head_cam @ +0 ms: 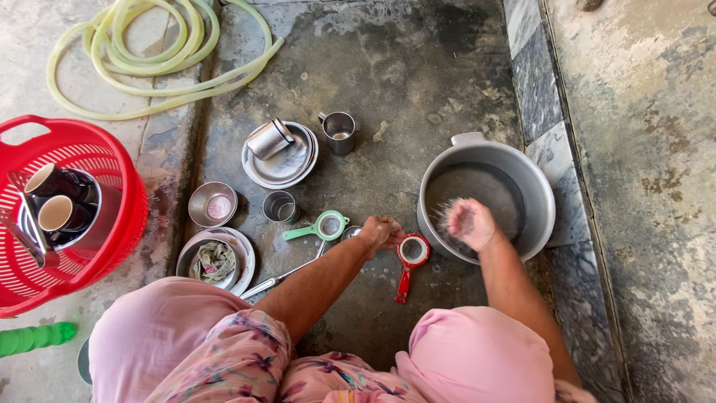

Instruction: The person washes several metal dishes and a tea strainer with a cloth and water, rinsing them one by one under a faucet and placing them into a red basket.

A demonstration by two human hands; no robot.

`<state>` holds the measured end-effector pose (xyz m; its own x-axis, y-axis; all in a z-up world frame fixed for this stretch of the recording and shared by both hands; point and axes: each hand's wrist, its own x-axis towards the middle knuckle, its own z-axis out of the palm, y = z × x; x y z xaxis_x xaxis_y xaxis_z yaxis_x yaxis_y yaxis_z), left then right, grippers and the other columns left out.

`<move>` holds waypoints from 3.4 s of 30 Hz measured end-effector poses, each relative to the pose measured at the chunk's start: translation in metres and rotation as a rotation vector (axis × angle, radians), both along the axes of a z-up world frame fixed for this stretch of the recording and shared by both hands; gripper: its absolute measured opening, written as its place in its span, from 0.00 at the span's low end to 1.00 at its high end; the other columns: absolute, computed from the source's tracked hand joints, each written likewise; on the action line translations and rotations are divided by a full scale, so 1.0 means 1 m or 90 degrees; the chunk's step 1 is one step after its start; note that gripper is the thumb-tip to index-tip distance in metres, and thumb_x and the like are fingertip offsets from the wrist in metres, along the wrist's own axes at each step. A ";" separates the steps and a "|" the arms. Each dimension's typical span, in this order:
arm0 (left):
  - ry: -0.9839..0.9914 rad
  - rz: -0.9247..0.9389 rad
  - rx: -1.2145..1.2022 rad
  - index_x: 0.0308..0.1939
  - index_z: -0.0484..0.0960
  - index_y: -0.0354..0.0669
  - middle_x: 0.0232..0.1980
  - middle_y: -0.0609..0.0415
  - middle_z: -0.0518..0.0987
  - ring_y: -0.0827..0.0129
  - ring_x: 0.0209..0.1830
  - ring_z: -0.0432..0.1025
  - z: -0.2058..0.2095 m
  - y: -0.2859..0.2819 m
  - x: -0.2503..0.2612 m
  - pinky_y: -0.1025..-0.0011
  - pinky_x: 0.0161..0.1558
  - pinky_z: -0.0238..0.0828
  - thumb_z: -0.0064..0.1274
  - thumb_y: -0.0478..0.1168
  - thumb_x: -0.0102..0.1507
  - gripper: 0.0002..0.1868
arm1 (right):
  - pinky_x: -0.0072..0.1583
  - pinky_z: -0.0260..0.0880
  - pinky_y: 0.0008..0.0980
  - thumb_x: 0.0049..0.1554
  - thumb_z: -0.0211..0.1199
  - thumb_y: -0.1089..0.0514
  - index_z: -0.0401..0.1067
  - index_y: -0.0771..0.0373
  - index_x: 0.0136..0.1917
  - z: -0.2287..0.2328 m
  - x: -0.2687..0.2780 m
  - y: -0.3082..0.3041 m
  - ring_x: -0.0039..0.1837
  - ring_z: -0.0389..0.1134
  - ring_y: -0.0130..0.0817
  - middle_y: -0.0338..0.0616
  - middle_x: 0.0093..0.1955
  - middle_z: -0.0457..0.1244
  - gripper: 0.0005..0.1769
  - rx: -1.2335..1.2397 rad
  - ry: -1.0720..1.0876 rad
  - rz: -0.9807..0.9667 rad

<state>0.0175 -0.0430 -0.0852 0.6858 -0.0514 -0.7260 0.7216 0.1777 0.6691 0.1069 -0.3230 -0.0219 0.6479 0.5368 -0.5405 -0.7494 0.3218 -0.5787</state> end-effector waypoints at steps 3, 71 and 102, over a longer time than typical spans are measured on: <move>-0.050 -0.108 0.029 0.43 0.82 0.39 0.36 0.46 0.83 0.60 0.32 0.77 -0.033 -0.026 0.018 0.60 0.29 0.76 0.45 0.42 0.68 0.12 | 0.34 0.68 0.27 0.61 0.59 0.57 0.73 0.62 0.40 0.068 -0.040 0.055 0.35 0.67 0.29 0.44 0.36 0.66 0.10 -0.046 -0.185 0.289; -0.002 -0.066 0.839 0.60 0.70 0.42 0.66 0.44 0.70 0.46 0.69 0.63 0.018 0.146 -0.072 0.52 0.62 0.67 0.58 0.43 0.60 0.26 | 0.50 0.74 0.46 0.54 0.65 0.56 0.77 0.58 0.58 0.095 -0.076 0.106 0.47 0.73 0.50 0.50 0.47 0.71 0.17 -0.787 -0.915 0.199; -0.287 -0.506 0.804 0.44 0.84 0.42 0.47 0.42 0.84 0.50 0.50 0.79 0.114 0.071 -0.016 0.57 0.51 0.76 0.57 0.46 0.61 0.14 | 0.54 0.73 0.47 0.57 0.66 0.55 0.72 0.65 0.56 -0.029 0.027 -0.024 0.54 0.72 0.47 0.54 0.53 0.68 0.16 -0.659 -0.055 -0.240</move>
<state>0.0016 0.0278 0.0290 0.9448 -0.0303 -0.3262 0.0604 -0.9625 0.2643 0.1342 -0.3470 -0.0509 0.7322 -0.3890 -0.5591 -0.6490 -0.1496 -0.7459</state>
